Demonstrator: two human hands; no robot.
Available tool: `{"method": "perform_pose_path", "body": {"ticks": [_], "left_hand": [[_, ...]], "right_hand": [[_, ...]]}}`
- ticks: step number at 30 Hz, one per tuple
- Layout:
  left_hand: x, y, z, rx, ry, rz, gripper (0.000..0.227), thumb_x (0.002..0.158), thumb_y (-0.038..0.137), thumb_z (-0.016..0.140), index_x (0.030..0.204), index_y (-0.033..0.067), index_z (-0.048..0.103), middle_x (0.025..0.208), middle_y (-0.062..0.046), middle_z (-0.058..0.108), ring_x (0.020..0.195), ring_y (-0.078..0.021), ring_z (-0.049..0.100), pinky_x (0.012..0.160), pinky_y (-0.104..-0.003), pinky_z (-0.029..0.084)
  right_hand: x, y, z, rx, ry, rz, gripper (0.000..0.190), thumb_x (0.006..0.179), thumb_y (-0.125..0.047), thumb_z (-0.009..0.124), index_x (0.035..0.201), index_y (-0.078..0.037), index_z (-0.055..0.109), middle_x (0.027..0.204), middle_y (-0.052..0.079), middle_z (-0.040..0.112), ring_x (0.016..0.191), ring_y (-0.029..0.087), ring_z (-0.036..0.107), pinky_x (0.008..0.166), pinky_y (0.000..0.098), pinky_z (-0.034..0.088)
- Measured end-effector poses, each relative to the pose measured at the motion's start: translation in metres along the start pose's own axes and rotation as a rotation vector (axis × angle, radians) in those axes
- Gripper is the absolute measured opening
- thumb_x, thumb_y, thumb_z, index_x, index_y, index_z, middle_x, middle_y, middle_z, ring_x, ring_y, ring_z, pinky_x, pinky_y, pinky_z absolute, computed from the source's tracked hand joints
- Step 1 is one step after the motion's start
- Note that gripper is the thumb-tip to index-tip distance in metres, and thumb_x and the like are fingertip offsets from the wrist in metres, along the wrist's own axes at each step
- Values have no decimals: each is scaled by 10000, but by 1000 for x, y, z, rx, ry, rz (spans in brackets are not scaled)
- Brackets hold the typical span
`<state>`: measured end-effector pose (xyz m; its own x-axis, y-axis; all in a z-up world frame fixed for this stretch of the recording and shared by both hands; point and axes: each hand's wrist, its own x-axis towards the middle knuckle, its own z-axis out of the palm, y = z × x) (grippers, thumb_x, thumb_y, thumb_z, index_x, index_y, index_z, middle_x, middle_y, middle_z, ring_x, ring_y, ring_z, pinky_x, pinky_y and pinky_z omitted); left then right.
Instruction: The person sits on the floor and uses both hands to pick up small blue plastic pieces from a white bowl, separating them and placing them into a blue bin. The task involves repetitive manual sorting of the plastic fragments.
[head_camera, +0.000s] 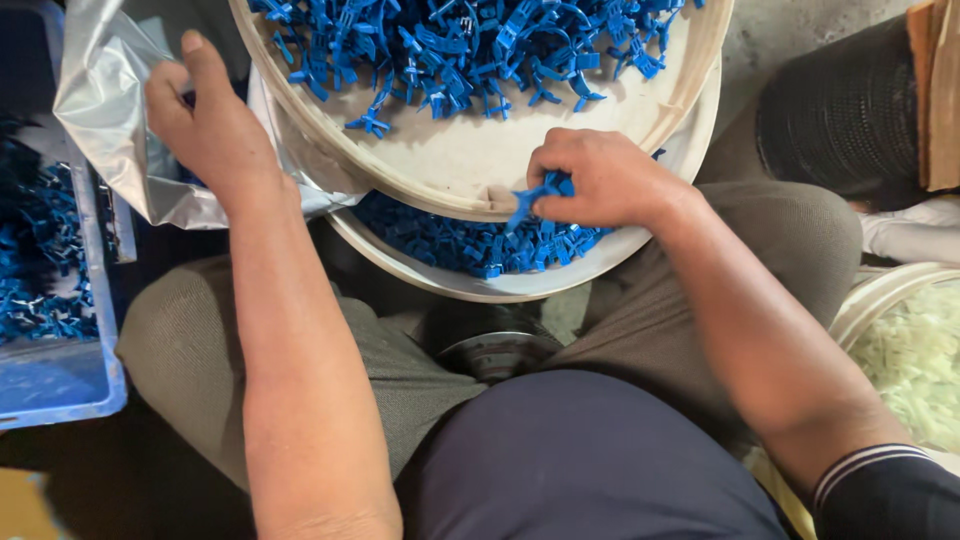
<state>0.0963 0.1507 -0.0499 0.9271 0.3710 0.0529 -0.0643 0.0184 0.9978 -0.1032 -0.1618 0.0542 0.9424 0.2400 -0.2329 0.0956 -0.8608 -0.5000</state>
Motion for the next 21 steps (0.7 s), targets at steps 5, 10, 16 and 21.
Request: {"method": "perform_pose_path", "body": {"ticks": [5, 10, 16, 21], "left_hand": [[-37, 36, 19, 335, 23, 492, 240, 1031, 225, 758, 1118, 43, 629, 1123, -65, 624, 1087, -223, 585, 1009, -385, 456], [-117, 61, 37, 151, -567, 377, 133, 1024, 149, 707, 1023, 48, 621, 959, -48, 658, 914, -226, 650, 886, -349, 538], [-183, 72, 52, 551, -867, 277, 283, 900, 172, 715, 1164, 76, 682, 1088, -133, 739, 1015, -296, 706, 894, -383, 538], [-203, 67, 61, 653, -997, 336, 375, 867, 160, 708, 1222, 52, 653, 1055, -132, 764, 968, -336, 719, 891, -448, 515]], "right_hand": [[-19, -16, -13, 6, 15, -152, 266, 739, -278, 795, 962, -145, 737, 1018, 102, 654, 1013, 341, 635, 838, 445, 506], [-34, -14, -21, 216, -75, -202, 311, 748, -213, 767, 1043, -125, 728, 1132, 82, 680, 1034, 306, 673, 863, 403, 533], [-46, 7, -22, 363, -75, -114, 254, 803, -115, 668, 1046, -129, 740, 1107, 58, 743, 936, 262, 729, 842, 371, 565], [-42, 43, -16, 196, 221, -33, 284, 807, -79, 595, 1054, -108, 730, 1036, 115, 745, 975, 352, 685, 839, 454, 536]]}}
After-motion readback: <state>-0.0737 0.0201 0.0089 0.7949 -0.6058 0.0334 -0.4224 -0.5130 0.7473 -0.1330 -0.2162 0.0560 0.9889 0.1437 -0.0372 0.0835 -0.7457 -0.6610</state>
